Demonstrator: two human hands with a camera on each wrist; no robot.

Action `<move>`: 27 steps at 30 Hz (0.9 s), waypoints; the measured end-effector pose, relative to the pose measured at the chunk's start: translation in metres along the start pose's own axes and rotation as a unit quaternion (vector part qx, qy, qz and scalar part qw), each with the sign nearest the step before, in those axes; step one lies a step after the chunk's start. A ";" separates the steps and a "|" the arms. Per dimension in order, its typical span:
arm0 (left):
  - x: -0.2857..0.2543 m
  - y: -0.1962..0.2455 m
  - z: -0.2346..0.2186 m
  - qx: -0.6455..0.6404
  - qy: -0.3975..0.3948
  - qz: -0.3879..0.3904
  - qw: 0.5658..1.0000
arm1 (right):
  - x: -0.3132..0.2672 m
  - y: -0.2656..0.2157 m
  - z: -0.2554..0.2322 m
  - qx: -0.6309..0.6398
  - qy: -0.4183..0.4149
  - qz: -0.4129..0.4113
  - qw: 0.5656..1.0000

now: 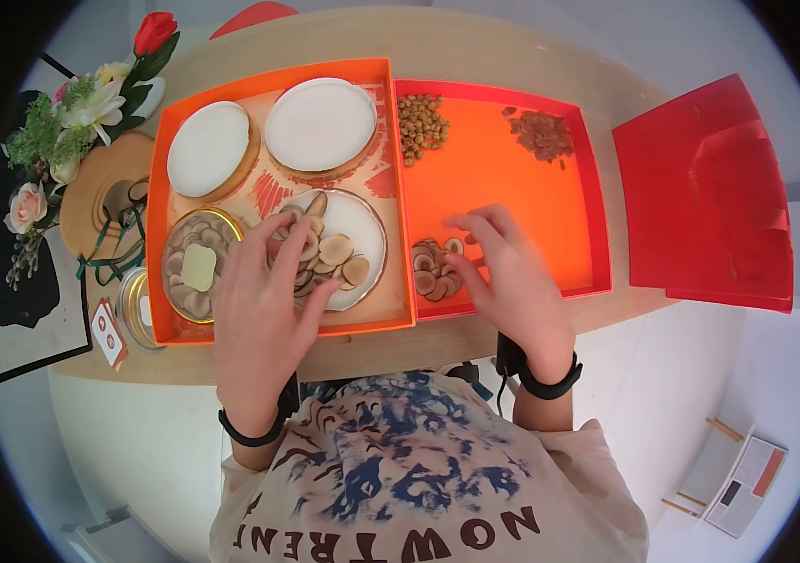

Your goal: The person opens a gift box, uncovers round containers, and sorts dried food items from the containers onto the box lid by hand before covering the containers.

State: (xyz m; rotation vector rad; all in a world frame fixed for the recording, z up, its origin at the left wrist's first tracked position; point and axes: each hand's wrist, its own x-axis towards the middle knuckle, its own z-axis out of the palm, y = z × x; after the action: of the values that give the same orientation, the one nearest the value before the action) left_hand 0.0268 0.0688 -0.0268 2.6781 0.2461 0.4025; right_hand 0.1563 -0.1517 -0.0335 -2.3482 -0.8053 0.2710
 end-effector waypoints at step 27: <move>0.006 -0.011 -0.018 0.019 -0.054 0.008 0.998 | 0.052 -0.066 0.030 -0.105 -0.101 -0.277 0.950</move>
State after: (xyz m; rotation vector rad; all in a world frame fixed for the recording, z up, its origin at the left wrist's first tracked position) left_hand 0.0259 0.0871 -0.0146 2.7306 0.2033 0.2587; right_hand 0.1540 -0.0641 -0.0150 -2.1905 -1.6175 0.1899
